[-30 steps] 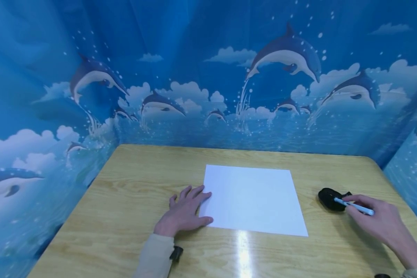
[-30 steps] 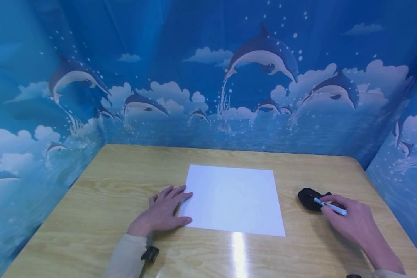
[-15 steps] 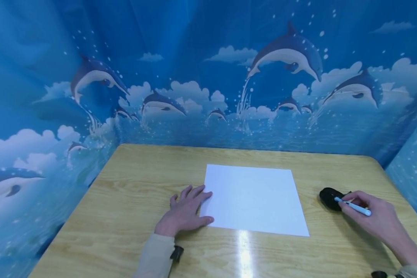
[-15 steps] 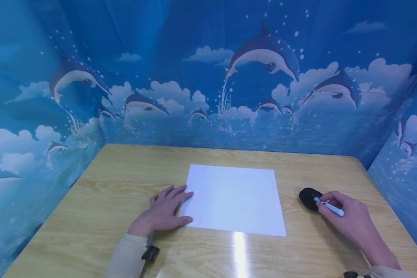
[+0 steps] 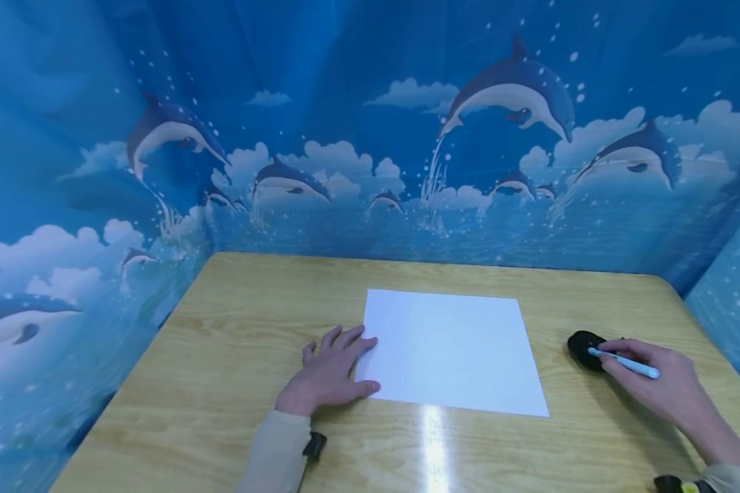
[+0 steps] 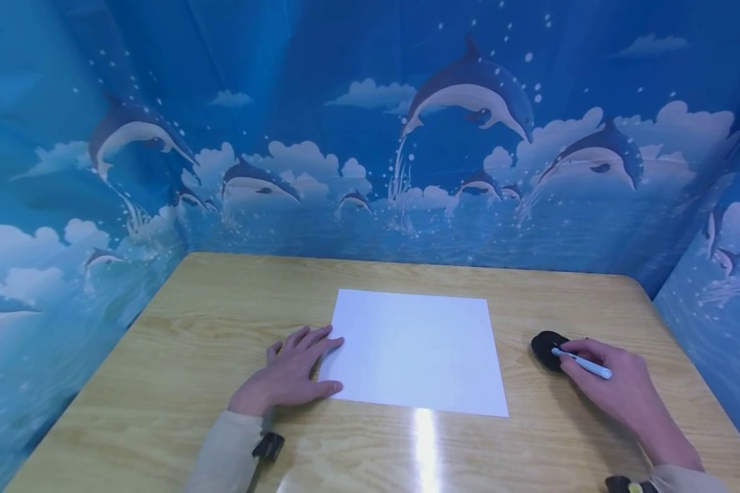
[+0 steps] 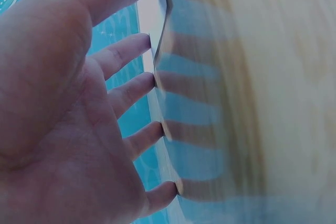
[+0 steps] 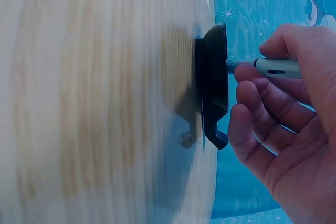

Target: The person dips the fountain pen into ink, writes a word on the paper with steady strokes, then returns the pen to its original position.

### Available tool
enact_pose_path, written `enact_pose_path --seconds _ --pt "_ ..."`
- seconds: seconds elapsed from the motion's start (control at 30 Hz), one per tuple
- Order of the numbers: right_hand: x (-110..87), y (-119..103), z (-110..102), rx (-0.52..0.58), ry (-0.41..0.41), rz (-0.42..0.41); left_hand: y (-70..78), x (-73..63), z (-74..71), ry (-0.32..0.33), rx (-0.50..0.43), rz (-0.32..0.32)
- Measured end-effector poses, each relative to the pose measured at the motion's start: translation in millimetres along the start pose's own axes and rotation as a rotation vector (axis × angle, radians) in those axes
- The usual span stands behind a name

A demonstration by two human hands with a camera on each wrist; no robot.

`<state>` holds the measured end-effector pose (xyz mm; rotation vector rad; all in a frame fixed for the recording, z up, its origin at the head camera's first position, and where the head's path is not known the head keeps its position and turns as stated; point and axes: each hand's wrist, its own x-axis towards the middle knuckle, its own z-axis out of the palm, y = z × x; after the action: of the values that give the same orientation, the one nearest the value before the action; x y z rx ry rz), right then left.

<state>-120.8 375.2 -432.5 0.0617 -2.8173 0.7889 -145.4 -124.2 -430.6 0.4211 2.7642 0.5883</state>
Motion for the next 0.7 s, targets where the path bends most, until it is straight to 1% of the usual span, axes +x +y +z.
enact_pose_path --seconds 0.13,0.3,0.4,0.7 --pt "1.5 -0.9 0.4 0.004 -0.013 -0.002 0.0 -0.3 0.0 0.0 -0.005 0.0" --pt "2.2 -4.6 0.9 0.009 -0.064 0.034 -1.6 0.3 0.4 0.0 -0.018 0.007" --pt "2.2 -5.4 0.6 0.005 -0.077 0.043 -2.3 0.7 0.3 -0.002 -0.024 0.01" --pt "-0.9 -4.9 0.7 -0.024 -0.063 0.049 -2.1 -0.1 0.6 -0.001 -0.019 0.004"
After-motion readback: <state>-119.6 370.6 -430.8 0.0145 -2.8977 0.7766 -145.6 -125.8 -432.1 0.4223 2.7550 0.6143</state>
